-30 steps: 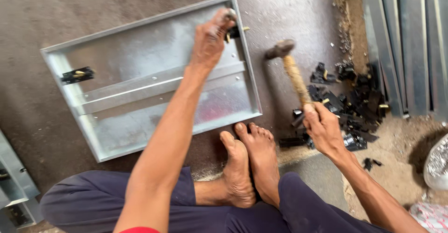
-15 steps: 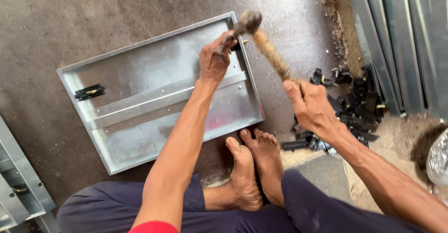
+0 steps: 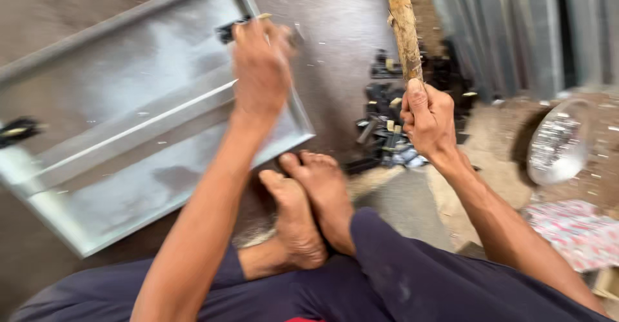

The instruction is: The person attaches small black components to metal trays by inserting pins and using a hammer to secure them, repeating this process on multiple trays.

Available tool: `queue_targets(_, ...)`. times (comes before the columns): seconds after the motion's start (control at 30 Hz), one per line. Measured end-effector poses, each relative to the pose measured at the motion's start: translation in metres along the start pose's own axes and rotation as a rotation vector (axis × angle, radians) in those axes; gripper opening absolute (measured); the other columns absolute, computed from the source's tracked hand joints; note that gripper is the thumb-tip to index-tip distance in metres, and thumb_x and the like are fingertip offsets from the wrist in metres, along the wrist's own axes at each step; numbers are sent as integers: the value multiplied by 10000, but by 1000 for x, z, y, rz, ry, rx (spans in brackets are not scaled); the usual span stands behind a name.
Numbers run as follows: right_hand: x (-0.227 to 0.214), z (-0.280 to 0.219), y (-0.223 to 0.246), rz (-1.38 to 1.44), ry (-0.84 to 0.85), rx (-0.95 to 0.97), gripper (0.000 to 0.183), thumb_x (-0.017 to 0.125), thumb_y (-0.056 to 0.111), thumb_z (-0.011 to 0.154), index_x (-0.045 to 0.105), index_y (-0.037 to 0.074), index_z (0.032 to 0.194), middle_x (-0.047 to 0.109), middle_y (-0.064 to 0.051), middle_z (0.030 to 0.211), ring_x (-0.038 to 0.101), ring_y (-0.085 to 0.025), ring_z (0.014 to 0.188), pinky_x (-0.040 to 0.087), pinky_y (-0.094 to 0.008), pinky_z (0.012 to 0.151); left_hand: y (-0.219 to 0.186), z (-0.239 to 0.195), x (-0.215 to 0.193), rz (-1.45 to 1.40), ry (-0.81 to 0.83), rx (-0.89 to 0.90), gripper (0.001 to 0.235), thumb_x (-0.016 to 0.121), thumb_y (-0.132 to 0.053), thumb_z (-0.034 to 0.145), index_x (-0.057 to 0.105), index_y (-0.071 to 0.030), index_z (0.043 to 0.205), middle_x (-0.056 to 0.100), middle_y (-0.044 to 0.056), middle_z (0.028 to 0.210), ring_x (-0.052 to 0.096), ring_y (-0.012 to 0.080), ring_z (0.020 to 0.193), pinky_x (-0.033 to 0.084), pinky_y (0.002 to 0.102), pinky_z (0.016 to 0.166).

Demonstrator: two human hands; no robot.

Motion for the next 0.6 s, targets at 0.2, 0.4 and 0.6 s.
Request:
queue_targets(0.2, -28, -25, -35, 97, -122, 256, 433, 490, 458, 1056, 517, 93, 826, 441, 24, 601, 377, -59, 422, 281, -247, 354, -128, -82, 127, 27, 625, -168, 311, 677, -174, 877, 629, 47, 1090, 711, 185, 920, 735, 327, 807, 592, 431, 682)
queue_targets(0.4, -20, -34, -41, -53, -84, 296, 467, 492, 454, 1063, 535, 55, 824, 468, 15, 617, 393, -70, 439, 281, -248, 362, -76, -76, 99, -827, 241, -533, 232, 781, -172, 867, 699, -93, 1069, 783, 108, 979, 752, 209, 851, 627, 401, 742)
queue_targets(0.6, 12, -23, -34, -216, 45, 163, 470, 481, 486, 1028, 596, 80, 821, 530, 0, 606, 447, -86, 429, 377, -272, 331, 63, 7, -25, -510, -303, -152, 325, 648, 37, 978, 682, -85, 1278, 761, 71, 1121, 775, 198, 981, 679, 307, 859)
Point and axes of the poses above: each hand's wrist, its own z-axis towards the middle knuckle, its own x-axis out of the palm, y = z × x, the point moved 7 cm from there along z, towards the middle knuckle
